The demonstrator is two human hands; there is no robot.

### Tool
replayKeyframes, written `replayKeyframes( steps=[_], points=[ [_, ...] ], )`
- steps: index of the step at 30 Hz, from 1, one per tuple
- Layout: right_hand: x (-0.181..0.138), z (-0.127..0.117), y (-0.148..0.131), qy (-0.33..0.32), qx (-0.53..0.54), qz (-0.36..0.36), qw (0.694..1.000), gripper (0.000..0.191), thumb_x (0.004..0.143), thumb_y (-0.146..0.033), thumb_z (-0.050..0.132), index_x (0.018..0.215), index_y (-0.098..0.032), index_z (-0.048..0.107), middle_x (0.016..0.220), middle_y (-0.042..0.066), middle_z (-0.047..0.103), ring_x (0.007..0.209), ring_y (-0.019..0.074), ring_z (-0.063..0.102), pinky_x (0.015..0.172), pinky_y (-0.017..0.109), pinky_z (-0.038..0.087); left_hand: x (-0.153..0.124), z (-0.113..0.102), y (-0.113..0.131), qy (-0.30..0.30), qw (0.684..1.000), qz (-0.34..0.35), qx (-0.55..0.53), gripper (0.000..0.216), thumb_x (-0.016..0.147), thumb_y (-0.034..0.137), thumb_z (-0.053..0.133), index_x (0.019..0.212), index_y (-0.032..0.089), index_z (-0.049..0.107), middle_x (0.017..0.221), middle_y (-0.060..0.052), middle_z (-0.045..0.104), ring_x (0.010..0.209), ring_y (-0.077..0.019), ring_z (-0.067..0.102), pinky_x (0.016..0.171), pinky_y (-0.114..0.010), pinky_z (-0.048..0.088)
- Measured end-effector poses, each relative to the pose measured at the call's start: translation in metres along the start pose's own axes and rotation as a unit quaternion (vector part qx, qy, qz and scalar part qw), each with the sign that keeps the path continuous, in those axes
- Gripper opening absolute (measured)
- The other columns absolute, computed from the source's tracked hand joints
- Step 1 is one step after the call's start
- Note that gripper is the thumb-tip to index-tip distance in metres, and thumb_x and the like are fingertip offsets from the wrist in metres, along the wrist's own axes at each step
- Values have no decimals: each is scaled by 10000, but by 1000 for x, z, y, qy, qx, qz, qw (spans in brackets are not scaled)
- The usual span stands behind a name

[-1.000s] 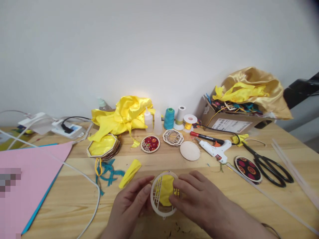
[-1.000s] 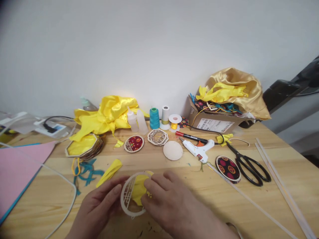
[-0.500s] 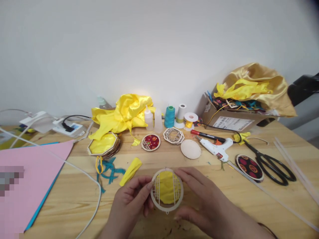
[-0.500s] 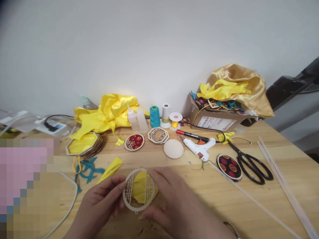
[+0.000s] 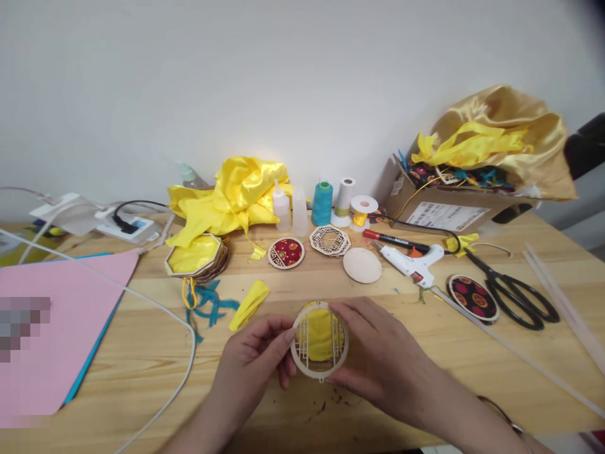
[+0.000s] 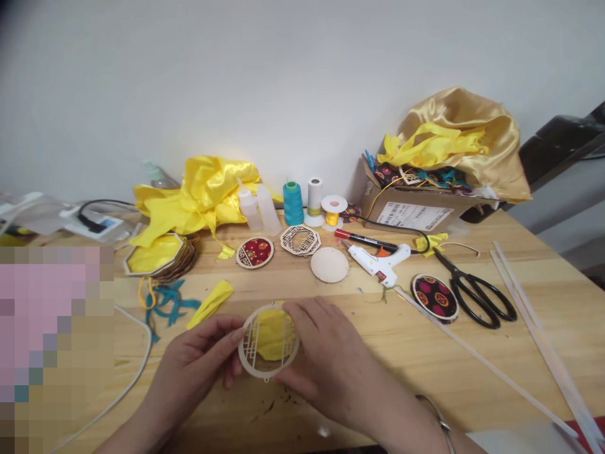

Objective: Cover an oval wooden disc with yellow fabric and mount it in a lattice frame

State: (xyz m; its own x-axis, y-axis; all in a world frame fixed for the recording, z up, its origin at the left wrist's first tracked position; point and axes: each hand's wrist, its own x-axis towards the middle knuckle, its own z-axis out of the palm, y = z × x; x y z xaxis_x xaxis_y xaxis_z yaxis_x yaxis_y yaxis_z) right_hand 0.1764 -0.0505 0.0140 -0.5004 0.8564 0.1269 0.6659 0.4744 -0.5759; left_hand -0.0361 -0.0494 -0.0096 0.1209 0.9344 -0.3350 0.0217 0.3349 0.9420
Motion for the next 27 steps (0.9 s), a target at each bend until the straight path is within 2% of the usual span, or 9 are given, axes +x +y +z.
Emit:
replayKeyframes(
  steps=[3, 5, 7, 9, 11, 14, 19, 27],
  points=[
    [2, -2, 5, -9, 6, 9, 1000, 631, 722, -320, 738, 1271, -228, 441, 1202, 51, 567, 1067, 213, 507, 909, 381, 452, -1, 1, -1, 32, 998, 48, 40, 285, 798, 393, 620, 968, 165, 643, 525, 29, 615, 403, -94, 526, 369, -180, 420],
    [5, -6, 9, -3, 9, 13, 1000, 609, 718, -344, 739, 1246, -211, 466, 1176, 59, 571, 1058, 217, 500, 913, 386, 446, -1, -1, -3, 61, 984, 125, 109, 257, 810, 353, 610, 1007, 190, 636, 634, 14, 653, 426, -86, 529, 385, -186, 421],
    [10, -10, 13, 5, 8, 10, 1000, 595, 705, -368, 748, 1217, -197, 496, 1157, 70, 566, 1058, 227, 482, 923, 394, 435, -1, -4, -6, 77, 954, 210, 201, 261, 799, 308, 630, 1044, 217, 635, 833, -18, 692, 559, -105, 596, 500, -215, 485],
    [15, -13, 16, 3, 8, 6, 1000, 600, 675, -370, 773, 1194, -197, 525, 1147, 74, 552, 1061, 236, 460, 924, 398, 429, 0, -8, -10, 78, 923, 262, 270, 346, 779, 290, 664, 1118, 246, 608, 1029, -40, 683, 804, -158, 648, 706, -271, 525],
    [19, -13, 18, -5, 8, 5, 1000, 615, 647, -350, 799, 1185, -200, 542, 1137, 74, 536, 1064, 243, 438, 918, 398, 429, 1, -10, -14, 68, 914, 271, 295, 450, 775, 301, 678, 1205, 265, 549, 1158, -50, 650, 1029, -210, 613, 871, -330, 492],
    [20, -9, 20, -12, 14, 8, 1000, 631, 637, -341, 809, 1194, -201, 548, 1108, 73, 523, 1053, 246, 420, 907, 400, 430, 3, -11, -17, 42, 919, 257, 296, 520, 781, 340, 672, 1263, 258, 494, 1235, -78, 617, 1158, -248, 556, 954, -382, 456],
    [18, -3, 20, -23, 17, 6, 1000, 600, 665, -366, 786, 1195, -207, 555, 1053, 73, 525, 1021, 248, 423, 911, 431, 416, 4, -8, -14, 24, 909, 235, 344, 661, 690, 458, 729, 1266, 229, 500, 1224, -122, 622, 1125, -297, 578, 936, -432, 470],
    [21, -5, 18, -30, 1, 0, 1000, 603, 660, -365, 790, 1196, -219, 556, 1035, 67, 532, 1005, 247, 425, 899, 427, 409, 4, -6, -17, 48, 843, 290, 450, 769, 671, 550, 706, 1301, 186, 459, 1144, -138, 652, 1003, -307, 611, 849, -445, 494]
  ],
)
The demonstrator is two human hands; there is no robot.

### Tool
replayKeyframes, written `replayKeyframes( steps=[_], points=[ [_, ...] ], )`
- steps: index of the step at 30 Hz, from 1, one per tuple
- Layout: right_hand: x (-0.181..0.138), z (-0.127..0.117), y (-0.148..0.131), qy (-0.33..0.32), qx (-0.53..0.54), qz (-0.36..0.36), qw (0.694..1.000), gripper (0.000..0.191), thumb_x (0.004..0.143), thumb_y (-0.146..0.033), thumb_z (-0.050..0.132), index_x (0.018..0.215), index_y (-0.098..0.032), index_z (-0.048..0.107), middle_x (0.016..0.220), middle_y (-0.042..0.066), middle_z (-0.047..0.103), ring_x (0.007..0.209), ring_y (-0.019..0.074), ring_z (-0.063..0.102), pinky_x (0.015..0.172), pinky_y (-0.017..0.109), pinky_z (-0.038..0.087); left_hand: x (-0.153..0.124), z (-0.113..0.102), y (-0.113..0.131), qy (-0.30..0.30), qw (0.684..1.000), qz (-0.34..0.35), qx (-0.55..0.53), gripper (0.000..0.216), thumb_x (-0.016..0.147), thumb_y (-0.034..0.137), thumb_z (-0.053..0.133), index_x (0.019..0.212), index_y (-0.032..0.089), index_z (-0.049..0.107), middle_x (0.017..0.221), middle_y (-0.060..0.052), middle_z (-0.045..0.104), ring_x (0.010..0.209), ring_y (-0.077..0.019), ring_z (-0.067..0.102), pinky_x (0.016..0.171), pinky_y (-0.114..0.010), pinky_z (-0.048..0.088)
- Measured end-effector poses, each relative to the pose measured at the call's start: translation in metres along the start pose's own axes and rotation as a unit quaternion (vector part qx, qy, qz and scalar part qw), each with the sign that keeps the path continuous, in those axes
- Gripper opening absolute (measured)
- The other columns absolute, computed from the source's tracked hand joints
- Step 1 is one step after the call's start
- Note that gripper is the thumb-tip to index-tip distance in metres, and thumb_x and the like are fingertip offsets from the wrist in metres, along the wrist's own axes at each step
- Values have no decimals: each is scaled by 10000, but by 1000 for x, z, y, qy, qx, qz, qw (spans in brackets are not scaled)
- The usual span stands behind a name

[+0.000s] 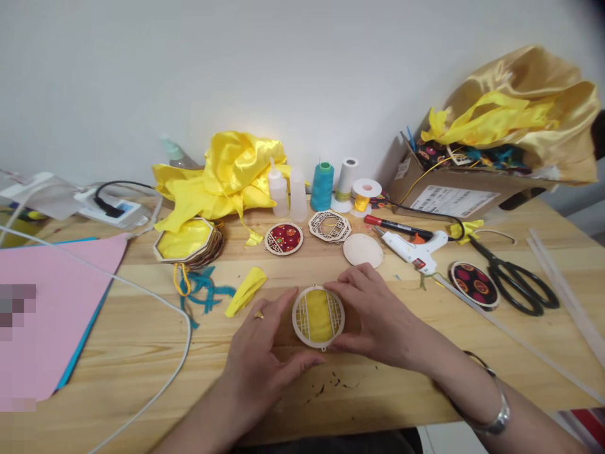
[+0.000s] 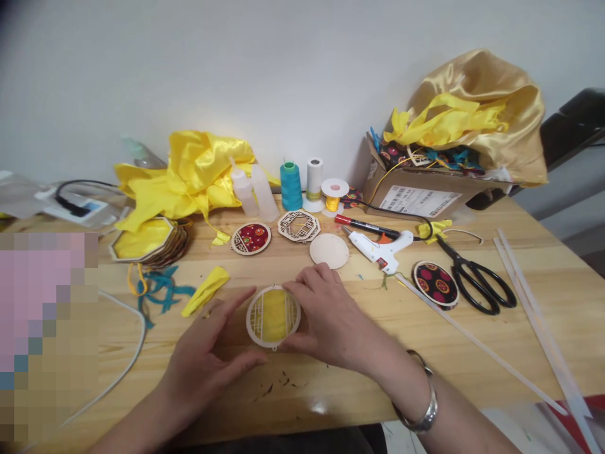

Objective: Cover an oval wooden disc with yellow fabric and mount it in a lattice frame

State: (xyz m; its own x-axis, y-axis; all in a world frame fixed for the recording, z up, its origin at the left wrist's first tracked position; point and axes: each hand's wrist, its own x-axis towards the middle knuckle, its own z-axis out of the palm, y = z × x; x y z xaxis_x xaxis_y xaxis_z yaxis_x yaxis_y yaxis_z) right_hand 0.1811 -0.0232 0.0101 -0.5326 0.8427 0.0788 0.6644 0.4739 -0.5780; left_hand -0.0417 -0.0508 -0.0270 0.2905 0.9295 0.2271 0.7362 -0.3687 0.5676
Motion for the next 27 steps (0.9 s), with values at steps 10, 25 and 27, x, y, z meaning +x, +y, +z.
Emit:
replayKeyframes(
  steps=[10, 25, 27],
  points=[
    [2, 0, 1, -9, -26, -11, 1000, 572, 677, -426, 766, 1169, -207, 575, 1012, 71, 535, 988, 242, 426, 891, 412, 403, -4, -7, 5, 31, 999, 40, 7, 461, 819, 163, 500, 1278, 156, 468, 1031, -91, 656, 922, -232, 585, 852, -368, 446],
    [4, -1, 6, -6, -46, -8, 999, 603, 680, -443, 756, 1195, -195, 564, 1040, 78, 537, 985, 255, 423, 867, 416, 401, -3, -5, 4, 14, 999, 35, 1, 478, 792, 137, 491, 1271, 137, 480, 876, -54, 603, 865, -224, 540, 784, -340, 436],
    [4, -1, 5, -5, -46, -9, 999, 598, 683, -439, 754, 1196, -199, 563, 1037, 78, 538, 984, 255, 425, 865, 415, 402, -2, -5, 4, 14, 999, 37, -3, 478, 791, 134, 493, 1269, 130, 482, 879, -58, 605, 863, -224, 541, 786, -342, 435]
  ],
)
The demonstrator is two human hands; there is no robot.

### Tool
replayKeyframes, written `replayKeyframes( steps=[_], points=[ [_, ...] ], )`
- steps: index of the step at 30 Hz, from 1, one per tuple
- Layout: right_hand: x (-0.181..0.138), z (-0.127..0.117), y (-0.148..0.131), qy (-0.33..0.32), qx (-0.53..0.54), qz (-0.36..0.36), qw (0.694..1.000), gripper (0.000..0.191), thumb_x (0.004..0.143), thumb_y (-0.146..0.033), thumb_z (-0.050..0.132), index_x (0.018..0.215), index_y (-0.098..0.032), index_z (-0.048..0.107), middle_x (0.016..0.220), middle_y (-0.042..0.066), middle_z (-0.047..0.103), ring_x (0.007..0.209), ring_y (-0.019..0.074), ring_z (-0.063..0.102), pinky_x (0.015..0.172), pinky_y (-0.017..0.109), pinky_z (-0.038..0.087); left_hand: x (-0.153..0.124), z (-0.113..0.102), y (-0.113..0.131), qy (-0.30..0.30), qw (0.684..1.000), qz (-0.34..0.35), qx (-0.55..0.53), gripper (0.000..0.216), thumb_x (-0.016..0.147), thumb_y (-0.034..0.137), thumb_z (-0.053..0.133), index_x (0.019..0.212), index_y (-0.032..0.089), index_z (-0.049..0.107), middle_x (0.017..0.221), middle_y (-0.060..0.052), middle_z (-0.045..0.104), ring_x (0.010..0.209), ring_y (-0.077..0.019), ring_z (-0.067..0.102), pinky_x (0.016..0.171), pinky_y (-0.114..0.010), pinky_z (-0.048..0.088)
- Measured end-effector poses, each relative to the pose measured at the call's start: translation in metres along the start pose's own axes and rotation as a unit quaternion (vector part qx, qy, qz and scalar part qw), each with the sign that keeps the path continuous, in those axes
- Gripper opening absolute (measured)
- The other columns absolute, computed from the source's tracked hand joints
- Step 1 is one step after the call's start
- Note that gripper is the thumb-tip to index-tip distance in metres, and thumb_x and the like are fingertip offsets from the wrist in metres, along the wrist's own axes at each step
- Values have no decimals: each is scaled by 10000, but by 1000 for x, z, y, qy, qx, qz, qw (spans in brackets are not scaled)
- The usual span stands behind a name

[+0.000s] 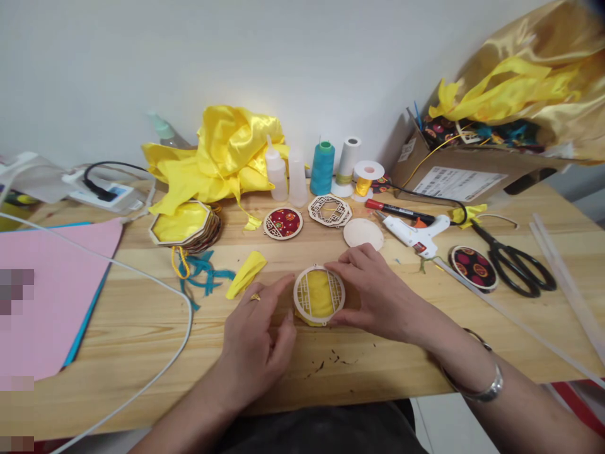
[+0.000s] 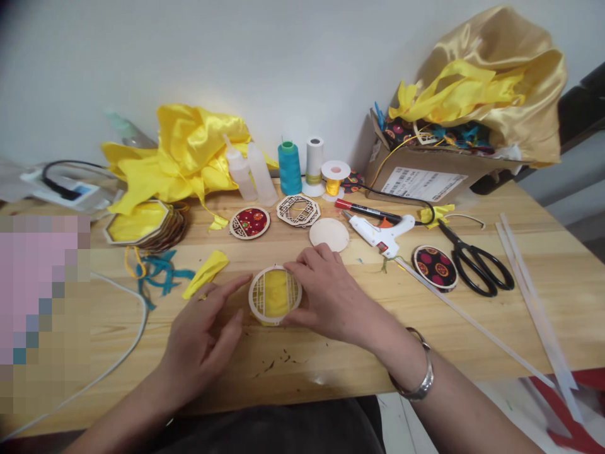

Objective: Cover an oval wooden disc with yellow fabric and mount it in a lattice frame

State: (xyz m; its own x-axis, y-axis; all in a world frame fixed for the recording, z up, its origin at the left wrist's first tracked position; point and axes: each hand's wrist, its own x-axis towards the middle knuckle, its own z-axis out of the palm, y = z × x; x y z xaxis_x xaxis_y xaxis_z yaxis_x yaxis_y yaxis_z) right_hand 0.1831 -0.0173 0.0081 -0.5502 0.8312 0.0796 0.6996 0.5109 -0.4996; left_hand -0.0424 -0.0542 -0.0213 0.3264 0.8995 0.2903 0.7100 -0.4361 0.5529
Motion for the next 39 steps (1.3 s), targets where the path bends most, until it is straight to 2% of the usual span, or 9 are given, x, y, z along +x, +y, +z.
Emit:
replayKeyframes(
  steps=[6, 20, 24, 30, 36, 39],
  points=[
    [0, 0, -3, -6, 0, 1, 1000, 585, 688, -414, 760, 1196, -201, 562, 1033, 76, 530, 989, 252, 425, 880, 410, 395, -1, -1, 1, 1, 1000, 6, 0, 484, 796, 128, 494, 1279, 113, 470, 827, -47, 613, 799, -210, 544, 813, -358, 427],
    [1, 2, -2, -25, 10, 7, 1000, 470, 695, -460, 746, 1046, -197, 576, 997, 56, 518, 974, 238, 415, 869, 400, 393, -3, 1, 0, -12, 999, 22, 33, 510, 806, 163, 500, 1309, 146, 423, 1010, -91, 627, 944, -248, 543, 832, -382, 458],
    [1, 2, -2, -27, 10, 8, 1000, 483, 674, -432, 770, 1052, -203, 576, 997, 53, 517, 969, 236, 414, 871, 401, 394, -1, 1, 2, -14, 999, 18, 45, 495, 805, 158, 485, 1297, 131, 434, 990, -104, 619, 941, -251, 545, 782, -366, 479],
    [1, 4, -2, -25, 14, 6, 1000, 452, 678, -439, 764, 1018, -201, 585, 993, 57, 525, 966, 238, 419, 872, 403, 398, 0, 2, 2, -19, 998, 21, 50, 491, 808, 172, 490, 1294, 129, 439, 998, -112, 625, 968, -262, 547, 787, -383, 489],
    [-1, 1, 0, -12, 26, 2, 1000, 548, 674, -474, 757, 1118, -206, 580, 1021, 68, 542, 978, 245, 427, 867, 415, 412, -1, 1, 1, -11, 999, 21, 47, 488, 810, 170, 493, 1294, 120, 447, 986, -101, 639, 942, -249, 563, 837, -392, 474],
    [-3, 0, 5, 32, 46, -2, 998, 607, 671, -454, 770, 1181, -193, 572, 1047, 81, 550, 994, 247, 437, 870, 415, 420, -3, 0, 0, 18, 999, 28, 37, 477, 821, 161, 483, 1296, 127, 451, 1020, -93, 646, 929, -226, 583, 880, -383, 457]
  ],
)
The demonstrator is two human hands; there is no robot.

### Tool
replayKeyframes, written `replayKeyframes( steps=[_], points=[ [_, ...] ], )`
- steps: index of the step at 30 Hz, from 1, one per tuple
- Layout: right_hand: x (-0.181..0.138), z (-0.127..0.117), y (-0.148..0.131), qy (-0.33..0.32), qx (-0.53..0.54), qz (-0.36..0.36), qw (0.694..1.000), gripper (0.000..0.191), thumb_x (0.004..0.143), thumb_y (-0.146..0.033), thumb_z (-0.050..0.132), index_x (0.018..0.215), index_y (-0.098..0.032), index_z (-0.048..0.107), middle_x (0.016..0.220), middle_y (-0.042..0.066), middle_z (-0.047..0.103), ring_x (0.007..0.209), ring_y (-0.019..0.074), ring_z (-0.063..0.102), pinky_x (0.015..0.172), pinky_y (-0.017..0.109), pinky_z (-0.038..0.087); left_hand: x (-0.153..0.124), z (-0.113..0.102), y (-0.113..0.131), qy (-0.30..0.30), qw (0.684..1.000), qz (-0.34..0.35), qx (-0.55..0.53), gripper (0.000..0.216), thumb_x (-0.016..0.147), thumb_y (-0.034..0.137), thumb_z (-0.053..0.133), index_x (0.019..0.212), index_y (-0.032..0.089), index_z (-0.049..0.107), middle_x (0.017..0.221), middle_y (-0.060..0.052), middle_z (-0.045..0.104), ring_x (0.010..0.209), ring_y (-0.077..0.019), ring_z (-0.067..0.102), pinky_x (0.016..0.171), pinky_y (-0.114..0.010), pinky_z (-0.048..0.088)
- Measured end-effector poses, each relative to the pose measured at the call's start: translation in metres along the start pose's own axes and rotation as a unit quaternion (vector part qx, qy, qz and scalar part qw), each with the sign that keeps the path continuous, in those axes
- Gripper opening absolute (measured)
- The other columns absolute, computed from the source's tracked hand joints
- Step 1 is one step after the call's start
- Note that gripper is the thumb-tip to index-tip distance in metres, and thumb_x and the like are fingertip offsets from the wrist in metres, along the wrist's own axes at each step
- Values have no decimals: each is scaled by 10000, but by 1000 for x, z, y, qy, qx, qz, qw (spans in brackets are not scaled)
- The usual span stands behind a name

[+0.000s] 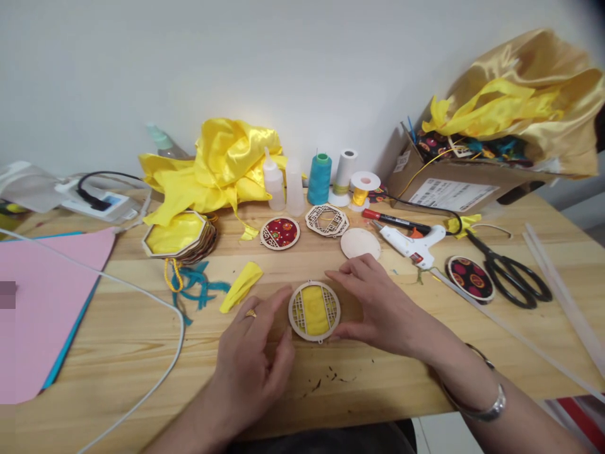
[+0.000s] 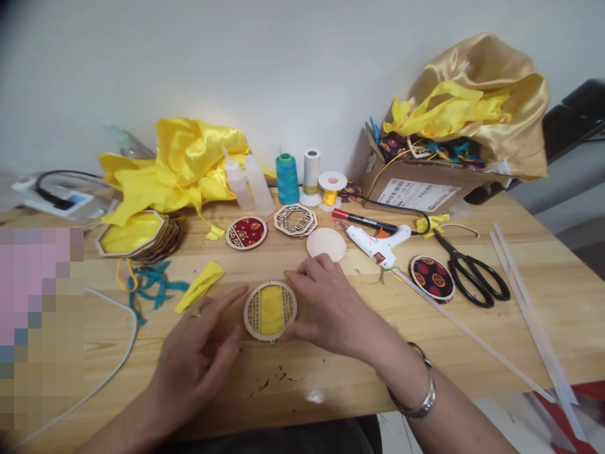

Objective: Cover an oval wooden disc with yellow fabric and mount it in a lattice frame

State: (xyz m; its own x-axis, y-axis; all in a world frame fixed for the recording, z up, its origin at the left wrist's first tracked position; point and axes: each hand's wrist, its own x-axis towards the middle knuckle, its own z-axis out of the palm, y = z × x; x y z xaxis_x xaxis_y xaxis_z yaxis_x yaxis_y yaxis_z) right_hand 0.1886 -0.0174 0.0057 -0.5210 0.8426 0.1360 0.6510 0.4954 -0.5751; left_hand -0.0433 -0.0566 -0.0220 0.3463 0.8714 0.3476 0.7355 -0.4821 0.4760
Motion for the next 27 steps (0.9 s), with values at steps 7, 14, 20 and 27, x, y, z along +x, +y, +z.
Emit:
replayKeyframes(
  steps=[7, 14, 20, 27],
  points=[
    [-3, 1, 12, 197, 78, 5, 977, 100, 860, -137, 573, 818, -181, 652, 804, 43, 614, 831, 175, 519, 771, 342, 445, -1, -1, -1, 26, 999, -37, -6, 439, 851, 255, 520, 1277, 156, 481, 1156, -107, 626, 1052, -237, 574, 885, -356, 475],
    [-4, 4, 6, 37, 70, -13, 997, 479, 733, -337, 749, 1145, -183, 558, 1113, 69, 607, 1044, 227, 454, 933, 401, 416, -1, 7, 0, -34, 995, -45, 85, 786, 698, 547, 669, 1336, 180, 393, 1075, -103, 665, 997, -278, 603, 798, -381, 525],
    [-4, 2, 2, -44, 34, -19, 998, 672, 714, -405, 750, 1284, -193, 464, 1241, 73, 553, 1134, 255, 390, 1018, 441, 351, -2, 9, 0, -77, 988, -60, 122, 906, 660, 625, 657, 1384, 217, 296, 1105, -108, 661, 1046, -304, 606, 793, -395, 531],
    [-3, 3, 0, -54, 34, -15, 998, 677, 717, -358, 752, 1308, -227, 449, 1248, 69, 553, 1149, 253, 395, 1013, 446, 352, -1, 11, 0, -98, 984, -77, 125, 828, 716, 574, 634, 1386, 231, 289, 1081, -103, 677, 1039, -317, 615, 790, -424, 527]
  ],
)
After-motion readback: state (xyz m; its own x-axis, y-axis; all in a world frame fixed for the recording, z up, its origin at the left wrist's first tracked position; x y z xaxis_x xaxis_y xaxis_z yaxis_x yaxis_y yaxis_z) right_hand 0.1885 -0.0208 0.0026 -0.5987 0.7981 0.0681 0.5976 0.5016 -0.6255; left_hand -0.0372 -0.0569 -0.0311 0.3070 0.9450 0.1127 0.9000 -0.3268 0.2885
